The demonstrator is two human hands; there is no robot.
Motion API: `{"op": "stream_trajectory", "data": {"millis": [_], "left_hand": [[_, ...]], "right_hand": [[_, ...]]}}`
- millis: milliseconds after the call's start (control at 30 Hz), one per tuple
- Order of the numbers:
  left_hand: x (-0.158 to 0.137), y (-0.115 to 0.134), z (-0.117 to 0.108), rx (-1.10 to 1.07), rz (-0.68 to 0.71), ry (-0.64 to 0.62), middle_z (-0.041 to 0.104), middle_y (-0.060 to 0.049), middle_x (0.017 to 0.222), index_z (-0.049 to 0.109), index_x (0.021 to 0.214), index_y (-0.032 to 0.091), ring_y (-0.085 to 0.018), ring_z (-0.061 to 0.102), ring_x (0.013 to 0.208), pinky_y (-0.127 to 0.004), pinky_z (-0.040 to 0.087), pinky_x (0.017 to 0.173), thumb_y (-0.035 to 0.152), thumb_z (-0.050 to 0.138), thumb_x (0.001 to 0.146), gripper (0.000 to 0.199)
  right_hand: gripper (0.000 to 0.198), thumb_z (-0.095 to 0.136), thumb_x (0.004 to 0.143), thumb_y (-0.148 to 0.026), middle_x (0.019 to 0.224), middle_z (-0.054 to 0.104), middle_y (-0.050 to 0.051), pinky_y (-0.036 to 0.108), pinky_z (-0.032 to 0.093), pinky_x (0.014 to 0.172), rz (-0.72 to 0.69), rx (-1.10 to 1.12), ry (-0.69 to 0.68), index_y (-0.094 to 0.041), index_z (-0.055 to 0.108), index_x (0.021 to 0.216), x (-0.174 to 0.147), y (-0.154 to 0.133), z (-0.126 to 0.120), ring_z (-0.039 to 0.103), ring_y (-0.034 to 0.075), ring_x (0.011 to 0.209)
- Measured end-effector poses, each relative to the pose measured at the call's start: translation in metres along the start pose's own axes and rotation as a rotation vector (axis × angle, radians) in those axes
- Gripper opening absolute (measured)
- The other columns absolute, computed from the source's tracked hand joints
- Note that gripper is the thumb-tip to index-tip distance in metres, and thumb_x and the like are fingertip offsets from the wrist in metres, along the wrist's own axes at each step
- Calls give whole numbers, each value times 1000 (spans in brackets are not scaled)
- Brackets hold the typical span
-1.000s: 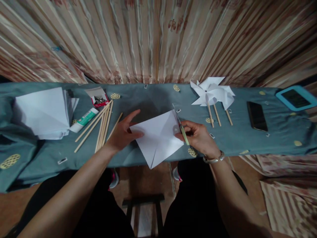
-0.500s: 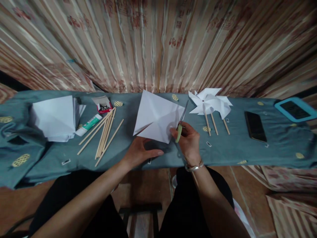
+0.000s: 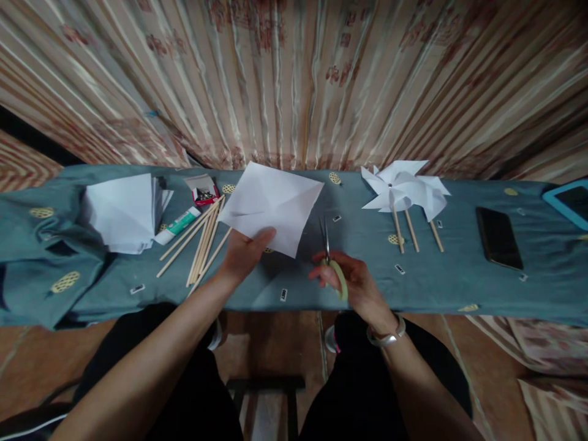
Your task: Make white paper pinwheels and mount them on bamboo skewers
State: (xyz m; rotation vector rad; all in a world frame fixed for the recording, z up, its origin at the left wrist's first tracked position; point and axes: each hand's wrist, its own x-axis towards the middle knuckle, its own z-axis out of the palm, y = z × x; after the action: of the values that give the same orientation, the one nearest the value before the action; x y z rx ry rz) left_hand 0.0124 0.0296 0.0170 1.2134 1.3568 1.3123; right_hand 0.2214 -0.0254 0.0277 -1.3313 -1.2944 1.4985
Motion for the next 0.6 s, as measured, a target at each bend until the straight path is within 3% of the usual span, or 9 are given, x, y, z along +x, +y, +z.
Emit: {"op": "stream_trajectory", "data": {"millis": [167,333,600], "left_hand": [[7,9,-5,36,69,37,72,-7,93,64,110,19,-29,64,101,-44,49,96,33,74,71,42],[4,5,-1,128,65,18,70,-5,82,64,83,22,-28,63,89,-43,51,89,37,72,73,20],[-1,-11,7,117,44,-82,66,-4,76,63,71,21,-24,59,77,-39,49,81,38,69,72,18]], "right_hand": [[39,74,75,-52,70,64,-1,23,42,57,101,-151,-253,-19,66,94,-16,8,5,56,12,62],[44,72,75,-55,69,62,-2,23,40,56,149,-167,-269,-18,66,97,-19,16,9,54,11,61],[50,72,73,-60,72,66,2,25,43,56,191,-50,-272,-16,66,96,-15,17,9,56,12,60]]}}
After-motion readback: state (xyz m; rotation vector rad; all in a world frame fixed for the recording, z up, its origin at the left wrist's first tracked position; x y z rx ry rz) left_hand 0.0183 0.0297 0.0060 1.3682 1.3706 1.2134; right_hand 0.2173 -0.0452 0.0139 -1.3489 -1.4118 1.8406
